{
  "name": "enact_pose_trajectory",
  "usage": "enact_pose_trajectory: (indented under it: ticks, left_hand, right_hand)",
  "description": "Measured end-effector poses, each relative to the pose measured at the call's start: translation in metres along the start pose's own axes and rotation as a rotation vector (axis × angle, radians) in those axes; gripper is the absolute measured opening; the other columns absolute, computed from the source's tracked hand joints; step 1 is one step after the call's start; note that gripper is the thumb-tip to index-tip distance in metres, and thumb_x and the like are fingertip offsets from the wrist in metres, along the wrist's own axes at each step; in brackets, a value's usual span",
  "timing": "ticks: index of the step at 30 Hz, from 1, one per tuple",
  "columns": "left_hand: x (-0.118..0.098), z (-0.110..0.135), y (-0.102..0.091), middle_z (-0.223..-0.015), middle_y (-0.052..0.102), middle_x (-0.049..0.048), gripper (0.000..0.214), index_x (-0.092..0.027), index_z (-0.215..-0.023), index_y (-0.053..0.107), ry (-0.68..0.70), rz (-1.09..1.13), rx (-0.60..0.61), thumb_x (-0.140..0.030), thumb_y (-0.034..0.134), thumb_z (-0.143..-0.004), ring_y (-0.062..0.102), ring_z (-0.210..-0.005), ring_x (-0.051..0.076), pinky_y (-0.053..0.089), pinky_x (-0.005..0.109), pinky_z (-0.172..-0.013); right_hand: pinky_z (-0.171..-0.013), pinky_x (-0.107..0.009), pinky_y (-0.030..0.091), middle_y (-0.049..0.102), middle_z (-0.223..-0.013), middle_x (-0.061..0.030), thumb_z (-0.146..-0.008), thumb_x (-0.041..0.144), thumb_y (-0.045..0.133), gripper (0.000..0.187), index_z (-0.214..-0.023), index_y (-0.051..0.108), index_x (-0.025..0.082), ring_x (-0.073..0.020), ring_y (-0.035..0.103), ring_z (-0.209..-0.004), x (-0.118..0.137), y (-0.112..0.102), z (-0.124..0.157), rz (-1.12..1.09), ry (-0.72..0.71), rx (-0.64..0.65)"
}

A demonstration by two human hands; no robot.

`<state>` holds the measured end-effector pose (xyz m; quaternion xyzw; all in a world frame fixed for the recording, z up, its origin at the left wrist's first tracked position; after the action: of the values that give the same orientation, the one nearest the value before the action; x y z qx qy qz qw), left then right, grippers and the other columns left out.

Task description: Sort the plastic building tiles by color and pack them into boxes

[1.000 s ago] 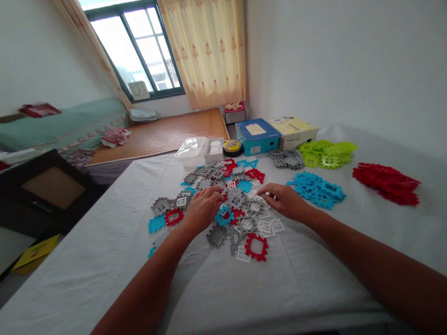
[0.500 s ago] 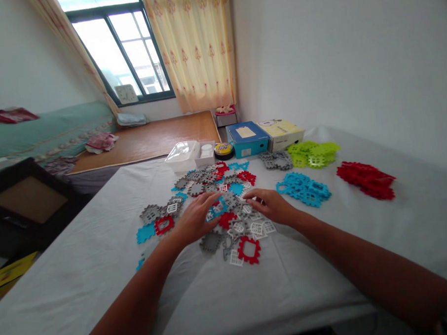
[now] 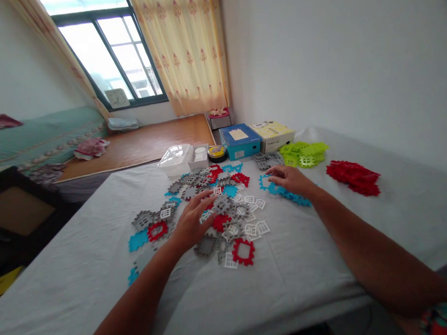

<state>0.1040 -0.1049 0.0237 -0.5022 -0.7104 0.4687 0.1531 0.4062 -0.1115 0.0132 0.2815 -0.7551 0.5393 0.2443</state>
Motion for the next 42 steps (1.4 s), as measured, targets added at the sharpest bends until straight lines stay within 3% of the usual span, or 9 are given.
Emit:
enact_pose_trajectory:
  ticks: [3, 5, 9, 12, 16, 20, 26, 36, 42]
  left_hand:
    - [0.031, 0.001, -0.013, -0.132, 0.055, 0.0092, 0.031, -0.023, -0.120, 0.060, -0.083, 0.012, -0.078, -0.029, 0.051, -0.091, 0.051, -0.124, 0.023, 0.042, 0.045, -0.106]
    - [0.050, 0.002, -0.021, -0.127, 0.058, 0.0087, 0.029, -0.022, -0.115, 0.062, -0.147, 0.022, -0.122, -0.030, 0.050, -0.090, 0.054, -0.120, 0.023, 0.043, 0.045, -0.106]
    - [0.081, 0.008, -0.035, -0.117, 0.065, 0.0078, 0.029, -0.020, -0.109, 0.065, -0.288, 0.032, -0.167, -0.032, 0.048, -0.089, 0.059, -0.111, 0.022, 0.046, 0.042, -0.102]
    - [0.090, 0.013, -0.024, -0.105, 0.069, 0.0061, 0.029, -0.020, -0.103, 0.068, -0.347, 0.096, 0.010, -0.034, 0.047, -0.089, 0.064, -0.098, 0.020, 0.052, 0.038, -0.091]
    - [0.070, 0.020, 0.010, -0.114, 0.067, 0.0075, 0.034, -0.022, -0.110, 0.067, -0.230, 0.192, 0.373, -0.042, 0.062, -0.082, 0.063, -0.103, 0.021, 0.052, 0.035, -0.089]
    - [0.057, 0.020, 0.015, -0.124, 0.060, 0.0111, 0.046, -0.022, -0.119, 0.064, -0.164, 0.062, 0.381, -0.039, 0.070, -0.076, 0.055, -0.116, 0.025, 0.044, 0.039, -0.102]
    - [0.045, 0.019, 0.016, -0.120, 0.060, 0.0097, 0.050, -0.022, -0.123, 0.060, -0.123, -0.003, 0.397, -0.031, 0.070, -0.075, 0.055, -0.113, 0.024, 0.044, 0.038, -0.101]
    - [0.049, 0.006, -0.025, -0.122, 0.056, 0.0104, 0.055, -0.024, -0.124, 0.057, -0.082, -0.324, 0.112, -0.003, 0.056, -0.074, 0.047, -0.119, 0.029, 0.042, 0.050, -0.103]
    - [0.019, -0.001, -0.025, -0.130, 0.051, 0.0101, 0.055, -0.025, -0.135, 0.046, -0.022, -0.183, 0.003, -0.020, 0.060, -0.082, 0.046, -0.122, 0.028, 0.043, 0.046, -0.104]
  right_hand:
    - [-0.066, -0.026, 0.048, 0.071, -0.081, -0.0036, -0.079, 0.030, 0.058, 0.021, -0.091, 0.069, 0.018, -0.0160, 0.063, -0.070, -0.050, -0.029, -0.003, 0.121, 0.117, 0.041]
    - [-0.065, -0.026, 0.047, 0.072, -0.080, -0.0030, -0.078, 0.031, 0.057, 0.019, -0.086, 0.070, 0.019, -0.0169, 0.064, -0.071, -0.068, -0.037, -0.001, 0.237, 0.144, 0.076]
    - [-0.064, -0.027, 0.044, 0.073, -0.088, -0.0048, -0.082, 0.036, 0.054, 0.024, -0.089, 0.071, 0.021, -0.0199, 0.065, -0.077, -0.068, -0.051, 0.002, 0.502, 0.147, -0.063]
    - [-0.065, -0.028, 0.044, 0.073, -0.094, -0.0044, -0.085, 0.038, 0.050, 0.028, -0.098, 0.070, 0.023, -0.0189, 0.065, -0.076, -0.051, -0.049, 0.002, 0.527, 0.093, -0.163]
    - [-0.067, -0.028, 0.045, 0.073, -0.093, -0.0034, -0.085, 0.037, 0.050, 0.027, -0.097, 0.070, 0.023, -0.0183, 0.064, -0.076, -0.031, -0.022, 0.000, 0.481, -0.020, -0.101]
    - [-0.067, -0.028, 0.045, 0.073, -0.092, -0.0045, -0.085, 0.035, 0.050, 0.026, -0.095, 0.071, 0.022, -0.0182, 0.064, -0.075, -0.019, -0.003, 0.002, 0.466, -0.086, -0.070]
    - [-0.069, -0.028, 0.046, 0.073, -0.092, -0.0051, -0.086, 0.032, 0.050, 0.025, -0.093, 0.071, 0.022, -0.0189, 0.065, -0.079, -0.004, 0.007, 0.005, 0.443, -0.127, -0.056]
    - [-0.067, -0.028, 0.046, 0.073, -0.092, -0.0053, -0.087, 0.033, 0.050, 0.025, -0.094, 0.070, 0.021, -0.0179, 0.065, -0.074, 0.002, 0.007, 0.007, 0.384, -0.108, -0.076]
    - [-0.066, -0.028, 0.047, 0.073, -0.091, -0.0046, -0.088, 0.036, 0.050, 0.024, -0.095, 0.069, 0.022, -0.0162, 0.063, -0.069, 0.033, 0.026, 0.013, 0.188, -0.142, -0.025]
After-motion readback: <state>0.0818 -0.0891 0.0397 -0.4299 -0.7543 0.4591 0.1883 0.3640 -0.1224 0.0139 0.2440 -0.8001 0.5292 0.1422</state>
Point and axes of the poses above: each hand's wrist, its own z-axis away from the middle knuckle, its own y-axis out of the palm, x = y × z, the point moved 9 cm from there along -z, towards the middle knuckle
